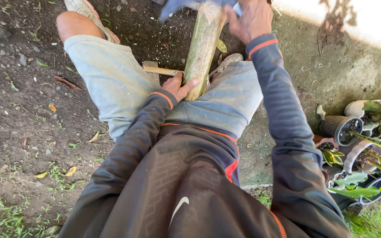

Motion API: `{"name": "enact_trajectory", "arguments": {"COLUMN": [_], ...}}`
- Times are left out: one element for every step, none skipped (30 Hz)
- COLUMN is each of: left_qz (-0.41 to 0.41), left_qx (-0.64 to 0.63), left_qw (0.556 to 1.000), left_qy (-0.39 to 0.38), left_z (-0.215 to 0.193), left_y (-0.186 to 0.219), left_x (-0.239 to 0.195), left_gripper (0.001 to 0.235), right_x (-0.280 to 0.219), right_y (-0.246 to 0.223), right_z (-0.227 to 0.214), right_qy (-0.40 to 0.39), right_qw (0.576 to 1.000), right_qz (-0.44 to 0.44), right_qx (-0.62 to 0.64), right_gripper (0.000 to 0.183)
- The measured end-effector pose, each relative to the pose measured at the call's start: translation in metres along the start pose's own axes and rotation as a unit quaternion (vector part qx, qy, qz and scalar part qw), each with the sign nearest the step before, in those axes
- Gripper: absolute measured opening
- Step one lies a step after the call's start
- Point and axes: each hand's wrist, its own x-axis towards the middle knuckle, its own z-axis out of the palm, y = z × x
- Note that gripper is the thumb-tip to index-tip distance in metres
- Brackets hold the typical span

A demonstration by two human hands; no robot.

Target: Shaving the outer layer of a bamboo pole using a curved knife while seated.

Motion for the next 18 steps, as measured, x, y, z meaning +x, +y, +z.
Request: {"name": "enact_trajectory", "arguments": {"left_qz": [-0.001, -0.001, -0.001, -0.001, 0.005, 0.011, 0.013, 0.009, 0.003, 0.002, -0.003, -0.009, -0.008, 0.002, 0.012, 0.013, 0.009, 0.005], "left_qx": [0.0, 0.002, 0.005, 0.007, 0.011, 0.015, 0.017, 0.008, -0.002, -0.003, 0.004, 0.011, 0.013, 0.013, 0.011, 0.012, 0.008, 0.005], "left_qw": [1.0, 1.0, 1.0, 1.0, 1.0, 1.0, 1.0, 1.0, 1.0, 1.0, 1.0, 1.0, 1.0, 1.0, 1.0, 1.0, 1.0, 1.0], "left_qy": [-0.001, 0.005, 0.012, 0.013, 0.013, 0.013, 0.011, 0.008, 0.006, 0.004, 0.007, 0.01, 0.011, 0.012, 0.011, 0.011, 0.013, 0.015], "left_z": [0.003, 0.006, 0.007, 0.007, 0.008, 0.009, 0.007, 0.005, 0.003, 0.007, 0.008, 0.009, 0.008, 0.006, 0.008, 0.008, 0.008, 0.008], "left_y": [-0.004, -0.007, -0.01, -0.012, -0.012, -0.013, -0.01, -0.008, -0.007, -0.009, -0.012, -0.014, -0.013, -0.013, -0.013, -0.011, -0.011, -0.01], "left_x": [0.002, 0.005, 0.008, 0.007, 0.009, 0.01, 0.009, 0.008, 0.005, 0.007, 0.008, 0.01, 0.01, 0.01, 0.01, 0.01, 0.009, 0.007], "left_gripper": [0.11, 0.111, 0.112, 0.112, 0.111, 0.111, 0.111, 0.112, 0.113, 0.113, 0.113, 0.113, 0.113, 0.113, 0.113, 0.113, 0.113, 0.113], "right_x": [-0.002, -0.003, -0.003, -0.002, -0.001, 0.0, -0.001, -0.003, -0.005, -0.009, -0.011, -0.011, -0.01, -0.009, -0.01, -0.01, -0.012, -0.014], "right_y": [0.007, 0.013, 0.02, 0.012, 0.005, -0.001, 0.002, 0.005, 0.006, 0.014, 0.021, 0.028, 0.016, 0.005, -0.005, -0.003, -0.003, -0.003], "right_z": [0.007, 0.013, 0.019, 0.011, 0.002, -0.008, -0.007, -0.006, -0.003, 0.005, 0.014, 0.023, 0.013, 0.003, -0.008, -0.008, -0.007, -0.006], "right_qy": [-0.001, 0.028, 0.059, 0.06, -0.065, -0.188, -0.187, -0.072, 0.041, 0.039, 0.084, 0.129, 0.131, -0.02, -0.174, -0.174, -0.124, -0.073], "right_qw": [1.0, 0.998, 0.992, 0.992, 0.987, 0.965, 0.965, 0.991, 0.997, 0.997, 0.993, 0.986, 0.986, 0.99, 0.97, 0.97, 0.98, 0.988], "right_qz": [0.0, 0.05, 0.099, 0.099, 0.131, 0.16, 0.163, 0.081, -0.006, -0.005, 0.017, 0.038, 0.038, 0.083, 0.124, 0.125, 0.112, 0.098], "right_qx": [0.001, 0.022, 0.043, 0.044, 0.065, 0.086, 0.085, 0.077, 0.069, 0.069, 0.085, 0.1, 0.101, 0.111, 0.119, 0.117, 0.108, 0.098], "right_gripper": [0.024, 0.02, 0.017, 0.017, 0.026, 0.035, 0.035, 0.027, 0.021, 0.021, 0.02, 0.02, 0.02, 0.028, 0.038, 0.038, 0.039, 0.041]}}
